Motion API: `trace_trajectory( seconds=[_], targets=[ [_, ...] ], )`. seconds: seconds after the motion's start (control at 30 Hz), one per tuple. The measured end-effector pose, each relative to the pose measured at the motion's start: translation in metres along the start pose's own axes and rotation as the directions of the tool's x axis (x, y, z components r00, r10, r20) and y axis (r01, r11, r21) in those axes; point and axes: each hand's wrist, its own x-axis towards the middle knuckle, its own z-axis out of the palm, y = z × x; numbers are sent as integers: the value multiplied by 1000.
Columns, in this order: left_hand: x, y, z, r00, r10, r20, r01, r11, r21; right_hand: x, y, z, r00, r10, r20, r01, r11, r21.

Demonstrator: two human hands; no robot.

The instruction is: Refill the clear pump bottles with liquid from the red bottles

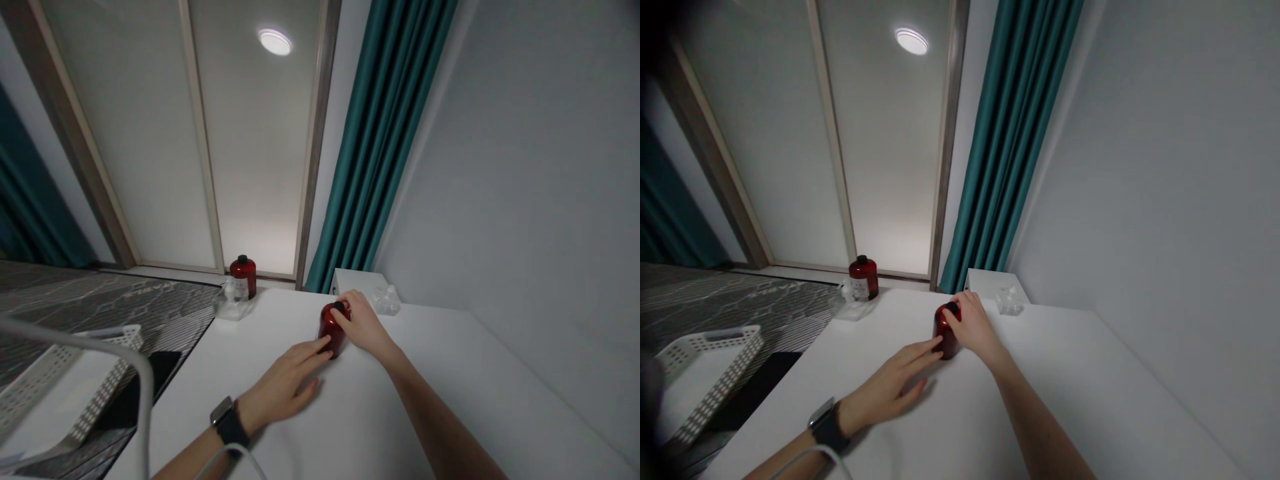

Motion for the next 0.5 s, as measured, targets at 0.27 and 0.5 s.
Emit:
trace_trajectory(
  seconds=[0.27,0.5],
  targets=[
    [2,2,3,998,-21,67,17,998,65,16,15,3,992,-119,50,112,986,125],
    [2,6,1,997,-40,66,35,997,70,28,31,26,998,-48,-45,57,972,228]
  ],
)
